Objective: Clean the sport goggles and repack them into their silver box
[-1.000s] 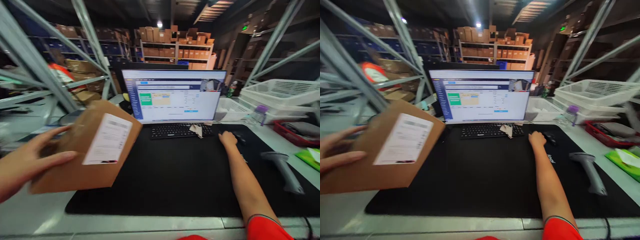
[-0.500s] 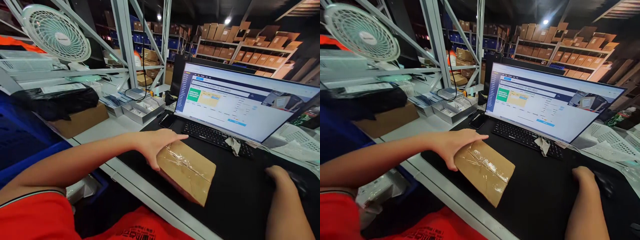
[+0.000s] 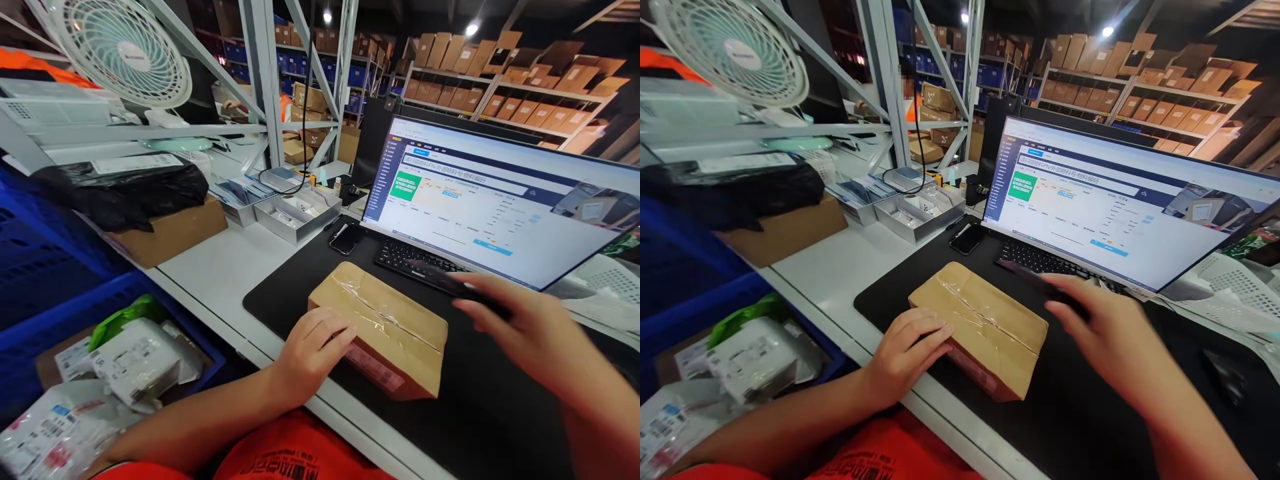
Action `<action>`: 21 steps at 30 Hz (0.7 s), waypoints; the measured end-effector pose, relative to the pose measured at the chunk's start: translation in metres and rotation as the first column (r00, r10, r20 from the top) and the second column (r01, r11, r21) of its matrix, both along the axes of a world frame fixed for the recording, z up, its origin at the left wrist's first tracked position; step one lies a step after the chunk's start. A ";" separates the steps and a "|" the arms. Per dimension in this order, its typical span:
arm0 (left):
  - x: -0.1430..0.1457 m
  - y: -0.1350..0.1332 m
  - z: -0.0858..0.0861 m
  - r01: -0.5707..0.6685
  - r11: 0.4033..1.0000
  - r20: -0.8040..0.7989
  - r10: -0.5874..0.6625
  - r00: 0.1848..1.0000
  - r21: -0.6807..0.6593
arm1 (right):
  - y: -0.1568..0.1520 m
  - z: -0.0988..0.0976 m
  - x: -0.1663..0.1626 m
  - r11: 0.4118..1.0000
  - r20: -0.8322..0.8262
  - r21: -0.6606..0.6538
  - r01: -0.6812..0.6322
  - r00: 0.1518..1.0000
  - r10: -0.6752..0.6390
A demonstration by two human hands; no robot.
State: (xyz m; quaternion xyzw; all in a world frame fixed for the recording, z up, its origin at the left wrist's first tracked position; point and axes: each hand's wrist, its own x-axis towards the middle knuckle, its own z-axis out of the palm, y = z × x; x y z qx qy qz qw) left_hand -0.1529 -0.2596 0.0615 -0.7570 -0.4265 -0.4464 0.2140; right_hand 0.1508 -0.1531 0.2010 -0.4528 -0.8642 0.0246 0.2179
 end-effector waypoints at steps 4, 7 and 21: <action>0.004 -0.002 0.004 -0.010 1.000 0.043 0.012 0.999 -0.027 | -0.002 0.006 -0.100 0.966 0.287 -0.014 -0.258 0.924 0.251; 0.004 -0.004 0.006 -0.009 0.999 0.035 0.010 0.999 -0.031 | 0.002 0.008 -0.133 0.956 0.435 -0.014 -0.293 0.859 0.270; -0.010 0.008 0.021 0.062 0.986 -0.105 -0.079 0.991 -0.152 | -0.030 0.021 -0.099 0.981 0.666 -0.102 -0.163 0.722 0.189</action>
